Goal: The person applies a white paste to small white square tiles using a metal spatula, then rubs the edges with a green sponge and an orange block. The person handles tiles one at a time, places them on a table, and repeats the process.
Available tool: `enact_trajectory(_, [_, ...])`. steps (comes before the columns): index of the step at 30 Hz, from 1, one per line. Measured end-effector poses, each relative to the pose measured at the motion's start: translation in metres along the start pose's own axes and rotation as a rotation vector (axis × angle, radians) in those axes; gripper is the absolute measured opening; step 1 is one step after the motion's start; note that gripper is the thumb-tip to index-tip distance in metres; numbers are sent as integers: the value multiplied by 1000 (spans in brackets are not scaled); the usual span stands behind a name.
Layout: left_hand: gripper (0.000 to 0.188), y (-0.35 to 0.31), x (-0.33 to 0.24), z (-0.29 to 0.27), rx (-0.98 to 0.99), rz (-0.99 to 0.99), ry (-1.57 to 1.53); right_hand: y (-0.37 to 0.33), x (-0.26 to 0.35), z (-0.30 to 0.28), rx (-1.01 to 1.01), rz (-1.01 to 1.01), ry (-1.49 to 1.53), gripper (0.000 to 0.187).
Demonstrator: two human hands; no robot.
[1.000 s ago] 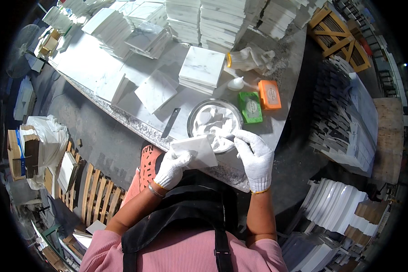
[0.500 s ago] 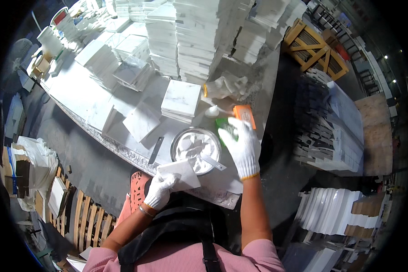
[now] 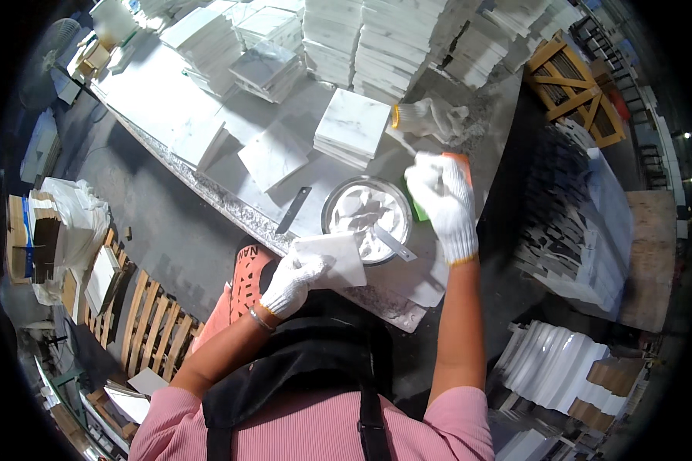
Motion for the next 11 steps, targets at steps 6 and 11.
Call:
enact_trajectory(6, [49, 0, 4, -3, 14, 36, 15, -64, 36, -1, 254, 107, -86, 44])
enact_trajectory(11, [49, 1, 7, -7, -12, 48, 61, -77, 33, -2, 379, 143, -130, 45])
Point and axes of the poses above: each hand's wrist, its own y-axis towards the middle knuckle, its own z-axis out of the palm, x = y × z, the point moved 3 cm from there along y, towards the middle knuckle, and after that the axes turned 9 degrees about y, right-handed, at the moved point
